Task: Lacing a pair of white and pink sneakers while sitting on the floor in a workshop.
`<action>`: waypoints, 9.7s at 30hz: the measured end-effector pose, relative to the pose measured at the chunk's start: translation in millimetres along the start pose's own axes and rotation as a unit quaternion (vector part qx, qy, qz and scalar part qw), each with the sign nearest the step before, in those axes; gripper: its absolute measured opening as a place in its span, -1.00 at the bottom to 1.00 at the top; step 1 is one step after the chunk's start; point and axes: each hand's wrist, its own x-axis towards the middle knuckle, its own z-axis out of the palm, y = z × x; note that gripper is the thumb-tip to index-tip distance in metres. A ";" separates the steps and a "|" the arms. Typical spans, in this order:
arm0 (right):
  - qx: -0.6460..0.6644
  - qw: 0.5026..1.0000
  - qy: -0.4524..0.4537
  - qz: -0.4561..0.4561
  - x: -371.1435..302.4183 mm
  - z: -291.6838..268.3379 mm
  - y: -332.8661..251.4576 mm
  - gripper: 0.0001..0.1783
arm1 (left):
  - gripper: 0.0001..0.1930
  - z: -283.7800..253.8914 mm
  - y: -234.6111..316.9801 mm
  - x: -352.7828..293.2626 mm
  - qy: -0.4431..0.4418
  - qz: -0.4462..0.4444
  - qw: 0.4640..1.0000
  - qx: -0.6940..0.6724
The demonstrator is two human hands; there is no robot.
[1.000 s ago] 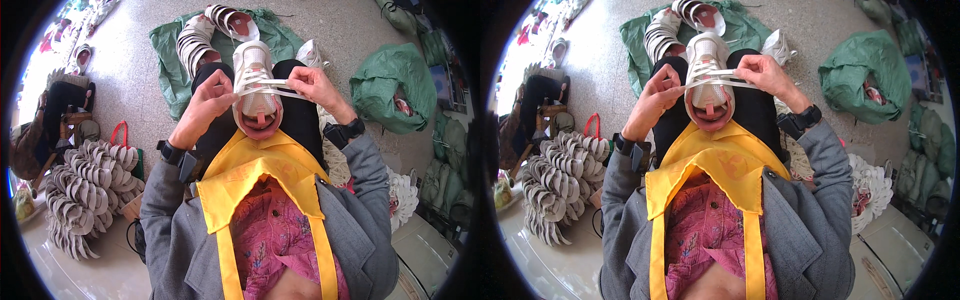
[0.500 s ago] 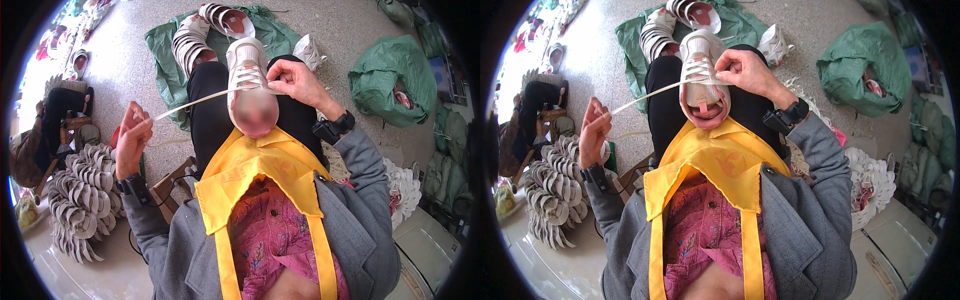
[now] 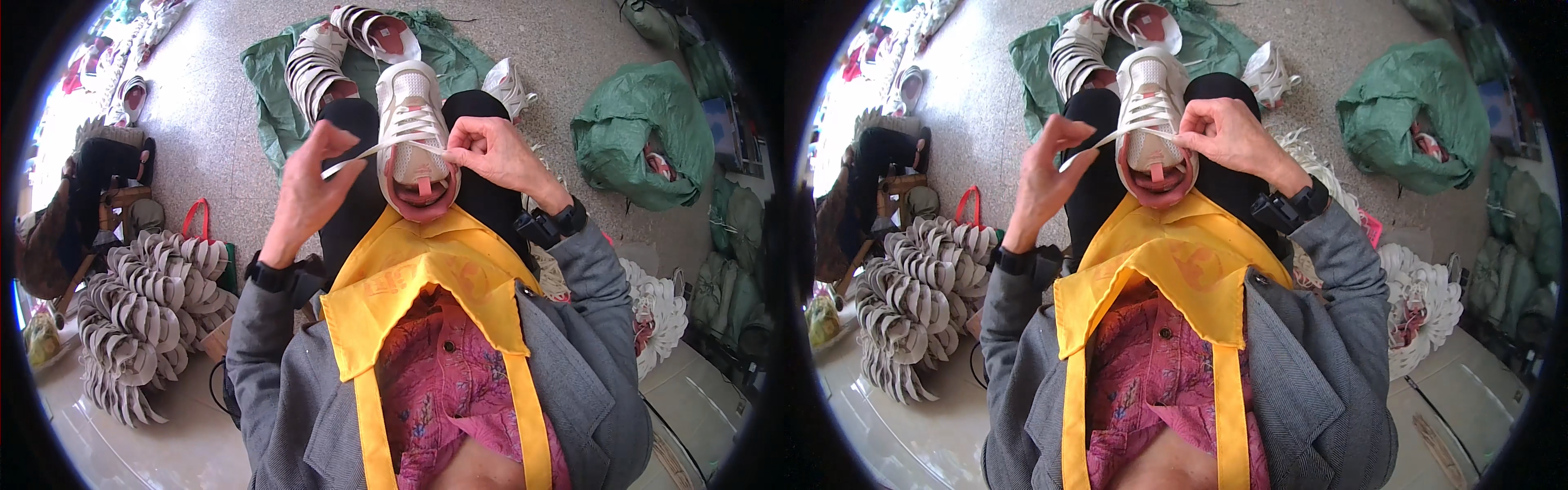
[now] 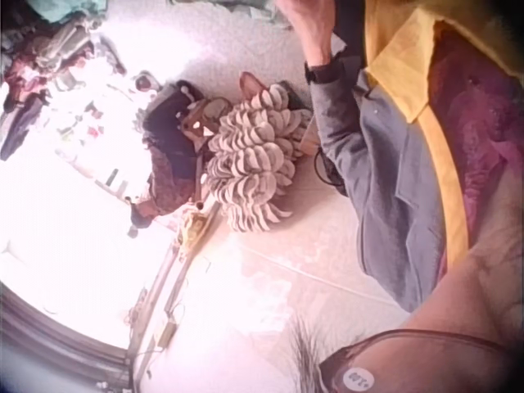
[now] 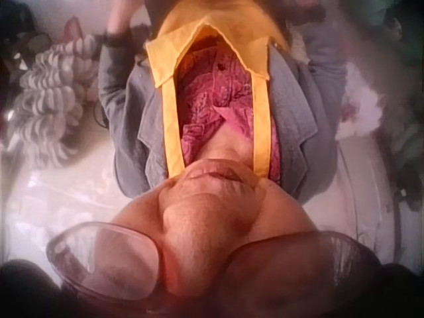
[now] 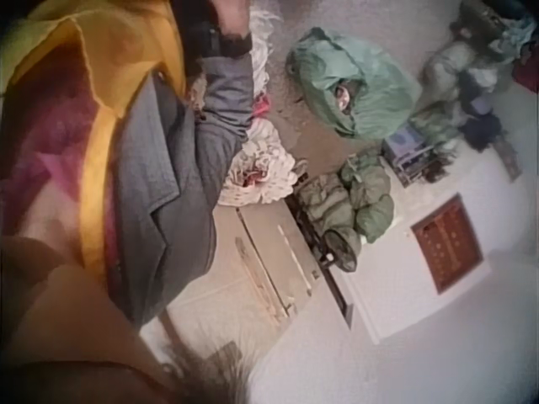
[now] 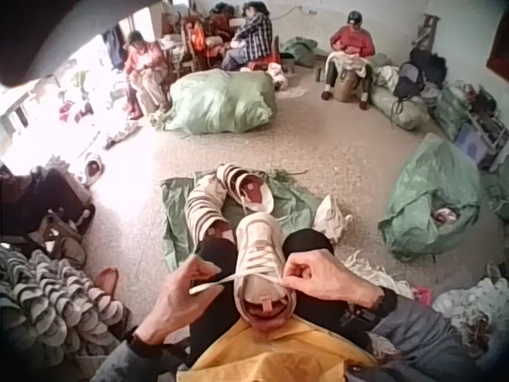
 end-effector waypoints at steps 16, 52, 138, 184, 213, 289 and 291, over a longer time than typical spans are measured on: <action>0.041 0.998 0.043 -0.007 -8.6 11.1 3.3 -0.85 | -0.84 -7.2 16.2 35.7 -0.101 -0.174 0.967 -0.154; -0.243 0.918 0.177 -0.258 -36.0 9.6 -43.6 -0.85 | -0.93 28.7 18.1 66.9 -0.283 0.017 0.946 -0.154; -0.167 0.919 0.115 -0.338 -17.9 40.8 -13.7 -0.87 | -0.83 56.3 7.0 34.6 -0.009 -0.034 0.991 0.129; -0.181 0.921 0.156 -0.309 -23.9 46.1 -7.9 -0.85 | -0.90 55.9 -5.6 33.8 -0.071 0.021 0.997 0.014; -0.192 0.906 0.173 -0.334 -18.7 44.6 -8.6 -0.81 | -0.87 80.9 -11.2 39.1 0.010 -0.001 0.994 0.109; 0.438 0.810 0.389 0.024 -171.3 -201.5 194.7 -0.84 | -0.70 45.3 -8.9 67.2 -0.035 0.118 0.992 0.038; 0.319 0.852 0.406 0.085 -161.3 -180.0 193.1 -0.81 | -0.74 45.8 -11.2 69.7 -0.037 0.132 0.988 0.077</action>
